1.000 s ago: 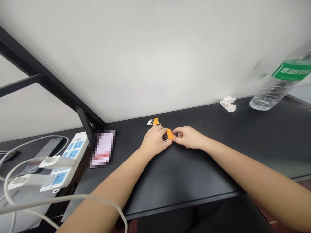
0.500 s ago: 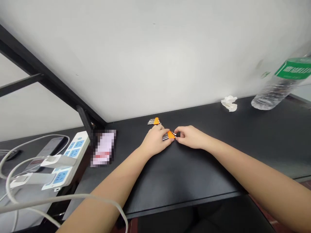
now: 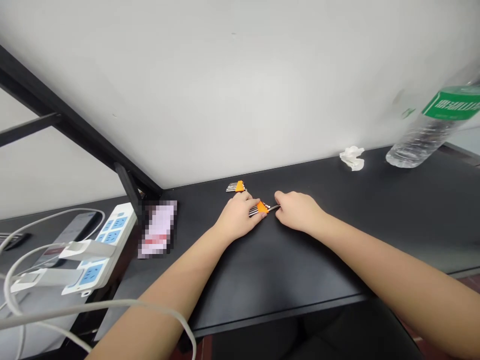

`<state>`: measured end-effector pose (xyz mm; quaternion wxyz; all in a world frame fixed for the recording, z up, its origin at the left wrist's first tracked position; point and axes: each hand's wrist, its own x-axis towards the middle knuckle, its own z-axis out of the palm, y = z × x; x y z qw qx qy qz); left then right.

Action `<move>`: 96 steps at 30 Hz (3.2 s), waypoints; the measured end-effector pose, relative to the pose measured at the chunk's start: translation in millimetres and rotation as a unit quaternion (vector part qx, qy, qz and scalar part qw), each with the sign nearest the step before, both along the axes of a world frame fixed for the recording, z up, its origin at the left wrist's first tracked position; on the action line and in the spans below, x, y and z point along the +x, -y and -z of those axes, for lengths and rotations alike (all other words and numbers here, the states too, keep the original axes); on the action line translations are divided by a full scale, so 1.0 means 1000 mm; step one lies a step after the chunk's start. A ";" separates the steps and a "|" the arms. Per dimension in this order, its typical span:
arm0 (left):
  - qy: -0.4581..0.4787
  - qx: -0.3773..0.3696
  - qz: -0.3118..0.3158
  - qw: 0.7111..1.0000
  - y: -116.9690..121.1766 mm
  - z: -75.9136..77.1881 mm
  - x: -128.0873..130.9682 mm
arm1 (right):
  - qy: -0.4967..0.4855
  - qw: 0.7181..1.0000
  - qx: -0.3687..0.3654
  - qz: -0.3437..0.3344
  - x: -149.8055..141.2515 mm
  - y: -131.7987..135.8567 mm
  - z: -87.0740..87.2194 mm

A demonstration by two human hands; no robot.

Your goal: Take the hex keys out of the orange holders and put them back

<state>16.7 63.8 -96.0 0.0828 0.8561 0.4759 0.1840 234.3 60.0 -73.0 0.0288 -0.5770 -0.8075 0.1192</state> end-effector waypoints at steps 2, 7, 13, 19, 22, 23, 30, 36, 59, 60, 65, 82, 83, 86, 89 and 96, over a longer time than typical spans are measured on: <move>-0.001 -0.004 -0.002 1.000 0.001 -0.001 0.000 | 0.025 1.000 -0.006 0.016 0.010 -0.006 -0.004; -0.005 -0.014 -0.007 1.000 0.001 -0.002 0.002 | 0.042 0.998 -0.006 0.054 0.034 -0.015 -0.012; -0.005 -0.011 -0.007 1.000 0.001 -0.003 0.003 | -0.132 0.989 0.033 -0.065 0.015 -0.007 -0.008; -0.022 -0.022 -0.016 0.999 0.001 -0.005 0.004 | -0.105 0.990 0.040 -0.080 -0.005 -0.003 0.003; -0.026 -0.025 -0.017 0.999 0.001 -0.006 0.005 | -0.067 0.992 0.078 -0.078 -0.006 -0.003 0.005; -0.026 -0.026 -0.018 0.999 0.001 -0.006 0.005 | -0.053 0.991 0.094 -0.075 -0.005 -0.003 0.005; -0.016 -0.034 -0.035 0.999 0.001 -0.006 0.005 | 0.010 0.992 0.124 -0.023 0.012 -0.014 0.000; -0.013 -0.030 -0.038 0.999 0.001 -0.004 0.003 | 0.013 0.997 0.064 0.030 0.048 -0.037 -0.005; -0.006 -0.034 -0.034 0.999 0.001 -0.006 0.002 | -0.030 0.991 -0.029 -0.128 0.052 -0.026 -0.007; -0.004 -0.034 -0.033 0.999 0.001 -0.005 0.002 | -0.035 0.990 -0.029 -0.136 0.050 -0.023 -0.008; 0.002 -0.031 -0.029 0.999 0.001 -0.004 0.002 | -0.103 0.981 0.075 -0.146 0.027 -0.014 -0.004; -0.013 -0.031 -0.033 0.999 0.000 -0.004 0.004 | 0.001 0.993 0.111 -0.026 0.026 -0.031 0.002; -0.012 -0.029 -0.034 0.999 0.001 -0.004 0.003 | 0.008 0.995 0.095 -0.023 0.034 -0.033 -0.001; -0.009 -0.027 -0.037 0.999 0.001 -0.004 0.003 | 0.033 0.998 0.056 -0.002 0.054 -0.036 -0.007; -0.010 -0.029 -0.035 0.999 0.001 -0.003 0.003 | -0.006 0.999 0.046 0.014 0.060 -0.035 -0.009; -0.011 -0.030 -0.033 0.999 0.000 -0.004 0.003 | -0.051 0.994 0.023 -0.097 0.047 -0.029 -0.004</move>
